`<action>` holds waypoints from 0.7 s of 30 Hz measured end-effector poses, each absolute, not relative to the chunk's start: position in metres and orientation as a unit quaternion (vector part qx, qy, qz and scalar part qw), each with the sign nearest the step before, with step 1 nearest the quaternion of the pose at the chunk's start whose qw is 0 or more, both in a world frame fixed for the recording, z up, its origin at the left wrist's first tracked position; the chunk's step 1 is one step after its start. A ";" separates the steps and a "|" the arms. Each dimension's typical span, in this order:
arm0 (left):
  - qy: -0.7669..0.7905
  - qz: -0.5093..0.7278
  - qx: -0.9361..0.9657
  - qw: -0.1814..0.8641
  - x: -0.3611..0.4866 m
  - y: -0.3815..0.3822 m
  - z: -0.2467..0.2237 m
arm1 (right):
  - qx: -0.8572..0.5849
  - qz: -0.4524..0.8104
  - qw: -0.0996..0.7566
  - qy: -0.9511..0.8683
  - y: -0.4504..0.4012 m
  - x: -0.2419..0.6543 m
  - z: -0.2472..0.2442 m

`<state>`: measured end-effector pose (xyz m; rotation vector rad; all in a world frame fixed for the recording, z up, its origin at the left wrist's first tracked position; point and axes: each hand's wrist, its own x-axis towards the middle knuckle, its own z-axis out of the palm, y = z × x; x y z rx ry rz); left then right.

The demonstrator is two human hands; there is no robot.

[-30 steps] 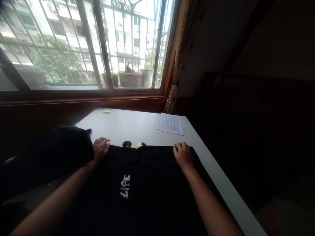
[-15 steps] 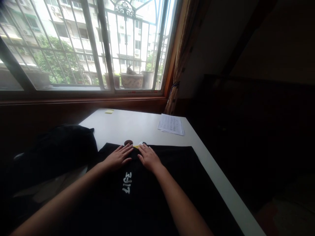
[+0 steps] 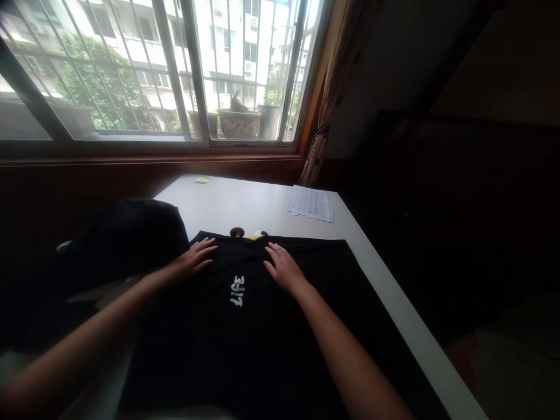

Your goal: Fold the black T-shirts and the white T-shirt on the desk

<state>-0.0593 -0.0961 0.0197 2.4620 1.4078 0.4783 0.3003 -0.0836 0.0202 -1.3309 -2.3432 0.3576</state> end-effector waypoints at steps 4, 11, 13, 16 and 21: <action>0.475 0.207 0.843 0.144 -0.082 -0.162 0.031 | -0.483 0.160 0.268 -0.818 -0.150 0.313 0.032; 0.527 0.195 0.803 0.199 -0.099 -0.293 0.038 | -0.497 0.389 0.202 -0.749 -0.273 0.312 0.057; 0.542 0.204 0.790 0.203 -0.101 -0.318 0.034 | -0.498 0.416 0.190 -0.737 -0.296 0.305 0.054; 0.560 0.218 0.772 0.209 -0.101 -0.340 0.027 | -0.504 0.418 0.194 -0.730 -0.317 0.290 0.044; 0.578 0.223 0.754 0.219 -0.095 -0.348 0.025 | -0.534 0.401 0.225 -0.709 -0.331 0.269 0.033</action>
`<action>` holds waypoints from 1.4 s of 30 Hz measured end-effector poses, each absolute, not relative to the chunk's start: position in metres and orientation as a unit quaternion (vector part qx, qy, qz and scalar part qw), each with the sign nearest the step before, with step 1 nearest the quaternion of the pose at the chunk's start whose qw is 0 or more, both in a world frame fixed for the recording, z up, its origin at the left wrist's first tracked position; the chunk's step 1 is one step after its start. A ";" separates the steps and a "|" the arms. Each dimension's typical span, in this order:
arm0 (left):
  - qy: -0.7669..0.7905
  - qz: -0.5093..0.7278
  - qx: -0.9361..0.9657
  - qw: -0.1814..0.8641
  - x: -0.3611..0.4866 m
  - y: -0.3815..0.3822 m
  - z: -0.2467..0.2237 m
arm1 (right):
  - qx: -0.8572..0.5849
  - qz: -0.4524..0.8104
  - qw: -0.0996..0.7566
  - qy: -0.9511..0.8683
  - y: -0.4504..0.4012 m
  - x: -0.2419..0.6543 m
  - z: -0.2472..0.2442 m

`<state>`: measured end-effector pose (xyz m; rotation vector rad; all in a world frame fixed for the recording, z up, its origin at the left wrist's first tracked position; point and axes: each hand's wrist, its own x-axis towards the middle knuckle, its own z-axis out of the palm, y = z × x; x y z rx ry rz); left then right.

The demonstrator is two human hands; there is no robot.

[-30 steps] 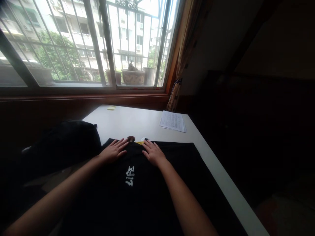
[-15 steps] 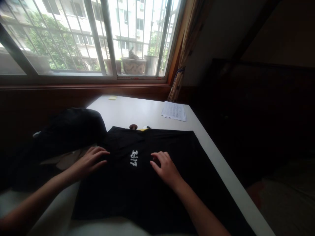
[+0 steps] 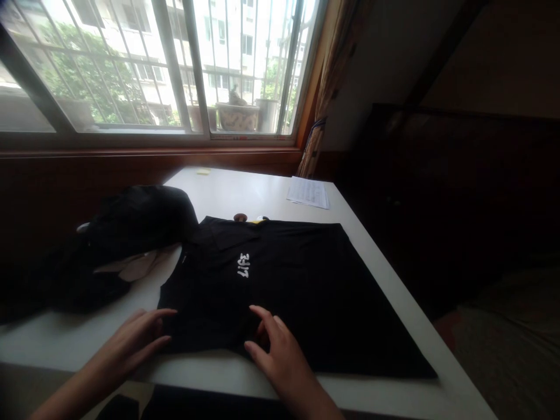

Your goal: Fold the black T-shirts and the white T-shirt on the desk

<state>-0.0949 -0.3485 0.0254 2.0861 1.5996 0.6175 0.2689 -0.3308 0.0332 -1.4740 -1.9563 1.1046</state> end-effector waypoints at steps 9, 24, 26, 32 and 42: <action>0.587 0.233 0.758 0.159 -0.087 -0.356 0.027 | -0.564 0.396 0.241 -0.683 -0.348 0.266 0.036; 0.602 0.214 0.763 0.098 -0.099 -0.361 0.016 | -0.548 0.298 0.162 -0.765 -0.357 0.277 0.046; 0.606 0.213 0.764 0.064 -0.100 -0.362 0.018 | -0.547 0.292 0.162 -0.767 -0.353 0.285 0.046; 0.565 0.213 0.797 0.009 -0.074 -0.354 0.041 | -0.536 0.289 0.162 -0.776 -0.345 0.306 0.045; 0.310 0.181 0.931 0.071 0.029 -0.298 0.053 | -0.486 0.270 0.143 -0.819 -0.353 0.317 0.044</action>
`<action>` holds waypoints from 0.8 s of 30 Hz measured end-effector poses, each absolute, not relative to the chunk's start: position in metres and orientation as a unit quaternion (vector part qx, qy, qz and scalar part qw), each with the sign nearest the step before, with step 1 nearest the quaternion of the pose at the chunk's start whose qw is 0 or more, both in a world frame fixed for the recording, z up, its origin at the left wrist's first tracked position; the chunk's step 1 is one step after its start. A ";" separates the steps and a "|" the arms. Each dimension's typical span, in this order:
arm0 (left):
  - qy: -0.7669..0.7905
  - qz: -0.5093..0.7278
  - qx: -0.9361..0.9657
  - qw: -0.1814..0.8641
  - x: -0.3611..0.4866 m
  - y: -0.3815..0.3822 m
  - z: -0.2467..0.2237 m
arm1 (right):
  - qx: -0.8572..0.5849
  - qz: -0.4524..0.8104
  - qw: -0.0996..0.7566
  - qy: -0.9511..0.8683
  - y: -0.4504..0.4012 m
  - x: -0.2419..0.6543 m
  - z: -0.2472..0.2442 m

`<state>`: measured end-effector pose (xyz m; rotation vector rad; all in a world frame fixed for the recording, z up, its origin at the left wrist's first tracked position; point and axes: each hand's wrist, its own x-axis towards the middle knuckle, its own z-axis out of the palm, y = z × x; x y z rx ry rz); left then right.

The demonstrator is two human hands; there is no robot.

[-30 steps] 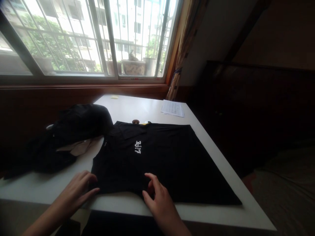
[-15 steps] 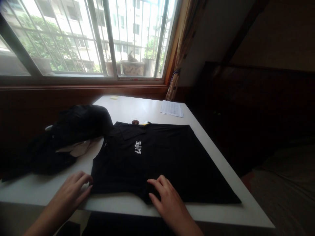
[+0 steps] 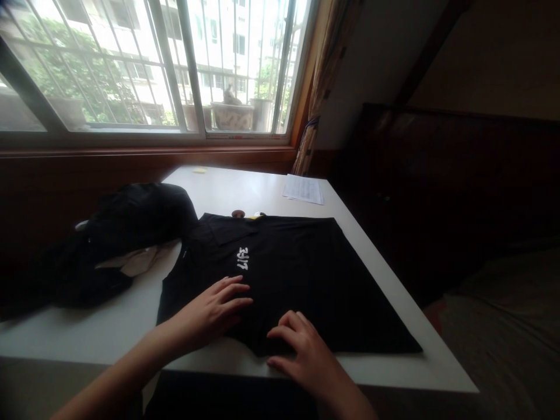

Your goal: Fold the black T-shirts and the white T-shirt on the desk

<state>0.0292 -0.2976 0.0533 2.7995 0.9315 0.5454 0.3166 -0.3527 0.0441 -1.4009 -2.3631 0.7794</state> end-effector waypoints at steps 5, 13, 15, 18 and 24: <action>0.306 0.158 0.937 0.056 0.044 -0.267 0.036 | -0.453 0.231 0.151 -0.848 -0.358 0.312 0.039; 0.351 0.209 0.910 0.076 0.045 -0.258 0.024 | -0.429 0.213 0.183 -0.858 -0.355 0.300 0.034; 0.374 0.208 0.900 0.078 0.044 -0.258 0.028 | -0.440 0.208 0.175 -0.856 -0.353 0.295 0.034; 0.400 0.199 0.892 0.065 0.044 -0.257 0.030 | -0.448 0.216 0.155 -0.854 -0.352 0.293 0.038; 0.416 0.208 0.884 0.049 0.044 -0.255 0.026 | -0.405 0.237 0.122 -0.874 -0.353 0.299 0.049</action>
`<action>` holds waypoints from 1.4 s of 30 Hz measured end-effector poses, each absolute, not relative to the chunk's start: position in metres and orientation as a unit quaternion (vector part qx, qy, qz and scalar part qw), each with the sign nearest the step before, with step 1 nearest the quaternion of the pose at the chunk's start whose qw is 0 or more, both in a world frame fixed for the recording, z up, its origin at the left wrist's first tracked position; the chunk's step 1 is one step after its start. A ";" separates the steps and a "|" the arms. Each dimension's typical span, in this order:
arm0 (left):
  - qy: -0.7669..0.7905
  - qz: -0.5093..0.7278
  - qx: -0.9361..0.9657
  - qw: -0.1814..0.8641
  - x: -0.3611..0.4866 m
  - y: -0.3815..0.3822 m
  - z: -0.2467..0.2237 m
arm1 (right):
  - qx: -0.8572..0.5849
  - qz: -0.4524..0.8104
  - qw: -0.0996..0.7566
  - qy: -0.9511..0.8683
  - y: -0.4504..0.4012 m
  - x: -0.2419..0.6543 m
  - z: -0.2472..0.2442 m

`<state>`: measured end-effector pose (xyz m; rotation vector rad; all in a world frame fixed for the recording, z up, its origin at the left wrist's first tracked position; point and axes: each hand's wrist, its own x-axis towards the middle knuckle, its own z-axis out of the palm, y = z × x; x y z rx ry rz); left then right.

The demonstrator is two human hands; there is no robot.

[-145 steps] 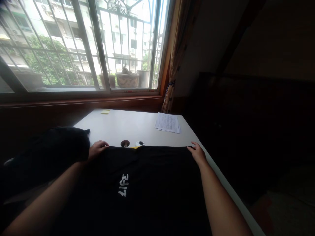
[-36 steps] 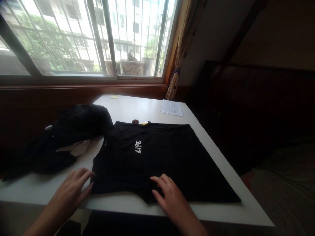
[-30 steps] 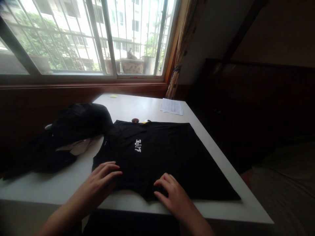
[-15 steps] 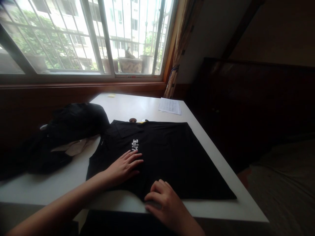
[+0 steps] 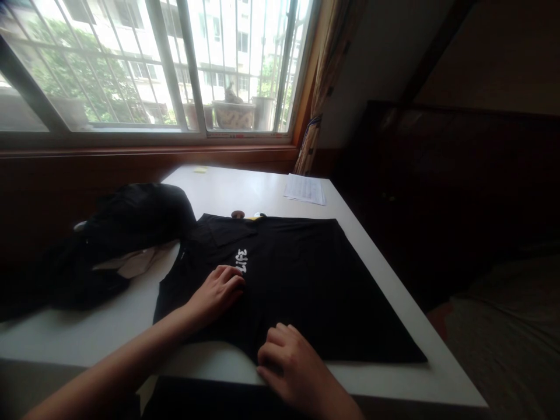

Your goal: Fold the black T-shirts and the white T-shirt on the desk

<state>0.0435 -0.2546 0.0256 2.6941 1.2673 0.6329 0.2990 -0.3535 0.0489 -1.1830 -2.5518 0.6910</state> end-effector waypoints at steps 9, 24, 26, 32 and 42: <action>0.403 0.226 0.886 0.037 0.043 -0.253 0.019 | -0.311 0.135 0.173 -0.925 -0.350 0.292 0.050; 0.390 0.163 0.906 0.022 -0.031 -0.233 0.012 | -0.254 0.158 0.084 -0.951 -0.352 0.317 0.070; 0.395 0.157 0.905 0.012 -0.045 -0.242 0.014 | -0.245 0.159 0.100 -0.951 -0.351 0.320 0.071; 0.382 0.190 0.904 0.012 -0.076 -0.301 0.039 | -0.294 0.117 0.187 -0.930 -0.344 0.336 0.062; 0.413 0.141 0.899 0.036 -0.113 -0.367 0.039 | -0.499 0.015 0.194 -0.844 -0.296 0.403 0.025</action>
